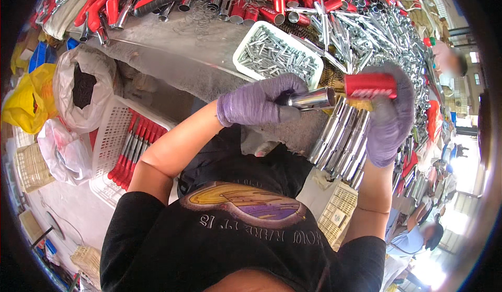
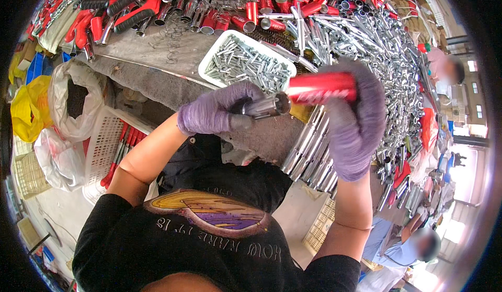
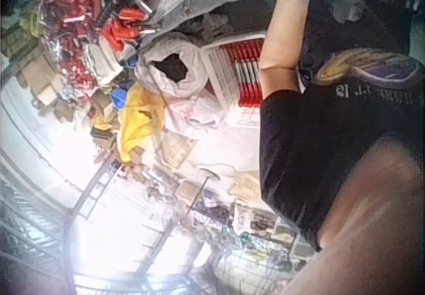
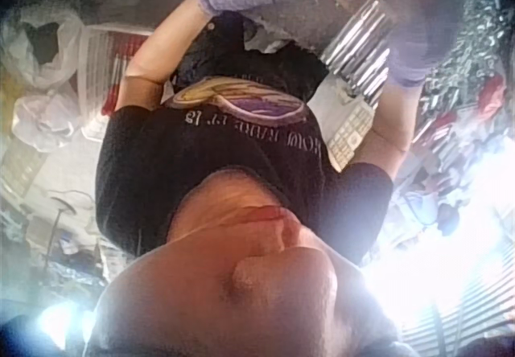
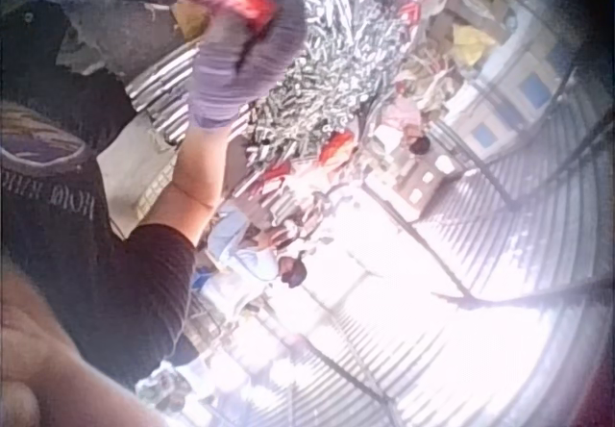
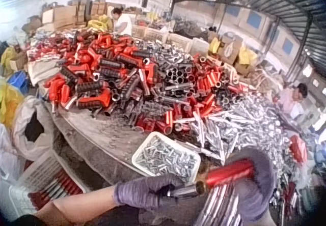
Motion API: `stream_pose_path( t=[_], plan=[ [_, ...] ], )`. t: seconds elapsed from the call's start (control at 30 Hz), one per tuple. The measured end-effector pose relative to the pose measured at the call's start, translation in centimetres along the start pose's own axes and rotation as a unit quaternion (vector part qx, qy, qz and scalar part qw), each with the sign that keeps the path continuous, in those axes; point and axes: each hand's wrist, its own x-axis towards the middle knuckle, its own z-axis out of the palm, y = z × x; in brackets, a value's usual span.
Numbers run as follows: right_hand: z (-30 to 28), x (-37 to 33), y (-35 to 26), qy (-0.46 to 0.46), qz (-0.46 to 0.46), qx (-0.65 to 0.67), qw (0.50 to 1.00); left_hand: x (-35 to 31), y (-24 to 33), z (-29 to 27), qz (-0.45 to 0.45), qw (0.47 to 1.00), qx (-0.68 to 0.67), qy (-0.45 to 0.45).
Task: Assembling the components of a red-handled hand tool by inserting metal pins and springs into a chrome-plated housing.
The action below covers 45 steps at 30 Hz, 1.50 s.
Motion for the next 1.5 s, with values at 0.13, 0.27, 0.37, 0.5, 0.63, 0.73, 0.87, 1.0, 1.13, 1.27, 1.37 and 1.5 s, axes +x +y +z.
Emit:
stream_pose_path(
  t=[0.13,0.27,0.37,0.5,0.63,0.73,0.87,1.0,1.13,1.27,1.37,1.5],
  plan=[
    [2.4,1.1,0.0,-0.149,-0.051,-0.029,0.987,0.4,-2.2,0.9,0.051,0.997,0.057,0.006],
    [4.7,0.2,-0.5,-0.255,-0.005,-0.075,0.964,-1.1,-1.5,1.0,0.069,0.99,0.122,0.006],
    [5.9,0.4,0.1,-0.267,-0.035,-0.058,0.961,-1.2,-1.1,2.0,0.134,0.984,0.078,0.086],
    [6.5,0.5,-0.8,-0.297,-0.059,-0.154,0.94,-2.1,-1.9,2.2,0.097,0.982,-0.14,0.078],
    [6.5,0.4,-1.0,-0.295,-0.063,-0.171,0.938,-2.4,-1.9,1.6,0.076,0.996,-0.025,0.045],
    [6.9,0.4,-0.6,-0.294,-0.085,-0.162,0.938,-2.4,-2.5,1.2,0.119,0.991,0.032,0.043],
    [7.4,0.8,-0.8,-0.324,-0.067,-0.193,0.924,-1.9,-2.9,0.4,0.241,0.949,0.184,0.086],
    [7.4,1.0,0.1,-0.234,-0.067,-0.054,0.968,-2.4,-2.3,1.7,0.102,0.985,-0.056,0.127],
    [3.7,1.7,-1.5,-0.047,0.013,0.048,0.998,-1.6,-1.5,1.0,0.108,0.974,0.142,0.137],
    [-0.2,1.4,0.3,-0.025,-0.005,-0.027,0.999,-0.7,-0.4,0.6,0.07,0.984,0.112,0.123],
    [-0.7,0.7,0.1,-0.042,-0.003,-0.039,0.998,-0.4,-1.3,0.7,0.067,0.988,0.075,0.12],
    [-0.4,0.8,0.4,-0.098,0.012,-0.143,0.985,-0.5,-0.9,0.8,0.044,0.981,0.153,0.111]
  ],
)
